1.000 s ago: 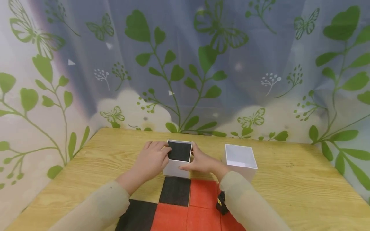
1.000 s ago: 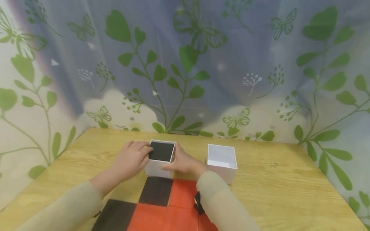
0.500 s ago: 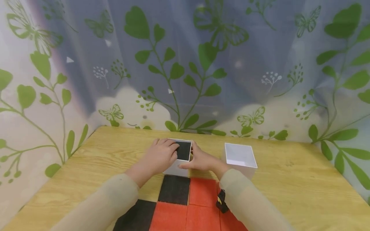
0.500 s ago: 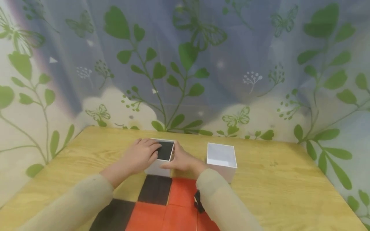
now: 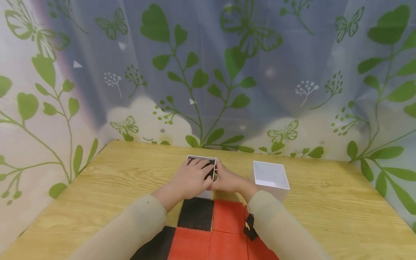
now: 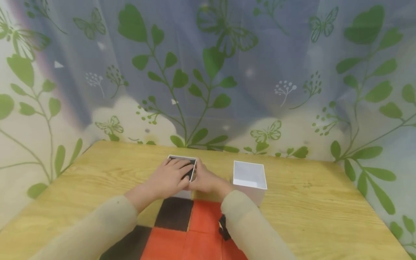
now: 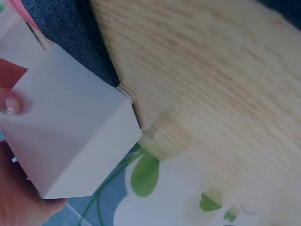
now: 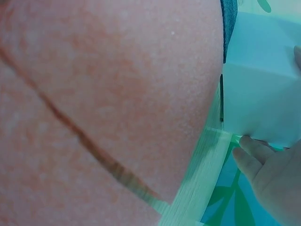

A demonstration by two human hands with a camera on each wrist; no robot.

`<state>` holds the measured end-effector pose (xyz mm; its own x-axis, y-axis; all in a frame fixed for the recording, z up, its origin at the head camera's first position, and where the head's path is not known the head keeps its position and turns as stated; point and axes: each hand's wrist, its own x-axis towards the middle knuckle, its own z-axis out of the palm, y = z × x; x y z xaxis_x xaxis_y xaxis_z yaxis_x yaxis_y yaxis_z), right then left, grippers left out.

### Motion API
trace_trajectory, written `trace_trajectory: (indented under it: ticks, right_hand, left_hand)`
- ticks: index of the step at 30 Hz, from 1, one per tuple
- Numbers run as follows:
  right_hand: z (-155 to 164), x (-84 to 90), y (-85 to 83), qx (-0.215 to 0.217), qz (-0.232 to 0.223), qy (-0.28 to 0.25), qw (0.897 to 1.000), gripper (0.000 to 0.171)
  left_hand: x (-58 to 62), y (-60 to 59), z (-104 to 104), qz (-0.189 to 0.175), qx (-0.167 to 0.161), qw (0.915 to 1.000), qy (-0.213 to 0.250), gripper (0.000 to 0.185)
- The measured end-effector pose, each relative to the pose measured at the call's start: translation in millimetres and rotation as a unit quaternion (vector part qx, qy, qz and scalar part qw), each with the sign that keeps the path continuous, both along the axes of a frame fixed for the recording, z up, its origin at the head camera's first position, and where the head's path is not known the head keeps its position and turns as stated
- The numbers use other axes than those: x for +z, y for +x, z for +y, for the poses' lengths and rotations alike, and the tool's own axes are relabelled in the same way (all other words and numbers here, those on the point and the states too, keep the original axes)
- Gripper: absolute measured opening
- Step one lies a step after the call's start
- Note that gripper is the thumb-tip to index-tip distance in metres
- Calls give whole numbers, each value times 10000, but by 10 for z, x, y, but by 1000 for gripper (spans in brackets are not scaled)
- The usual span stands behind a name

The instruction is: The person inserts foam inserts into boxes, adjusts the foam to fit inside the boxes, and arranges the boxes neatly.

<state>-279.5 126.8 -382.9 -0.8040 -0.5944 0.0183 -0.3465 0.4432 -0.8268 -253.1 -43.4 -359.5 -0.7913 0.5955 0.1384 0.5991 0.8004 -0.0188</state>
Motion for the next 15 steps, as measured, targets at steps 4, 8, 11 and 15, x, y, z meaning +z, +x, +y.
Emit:
trace_trajectory:
  ticks: [4, 8, 11, 15]
  right_hand:
    - [-17, 4, 11, -92, 55, -12, 9999, 82]
    - [-38, 13, 27, -209, -26, 11, 9998, 82]
    - [-33, 21, 55, -412, -289, 314, 9982, 98]
    - [8, 8, 82, -617, -579, 496, 9952, 116]
  left_hand:
    - [22, 12, -12, -42, -9, 10000, -7, 49]
    - [30, 36, -51, -77, -19, 10000, -7, 49]
    - [41, 93, -97, -47, -74, 10000, -1, 47]
    - [58, 194, -138, -101, -275, 9995, -96, 46]
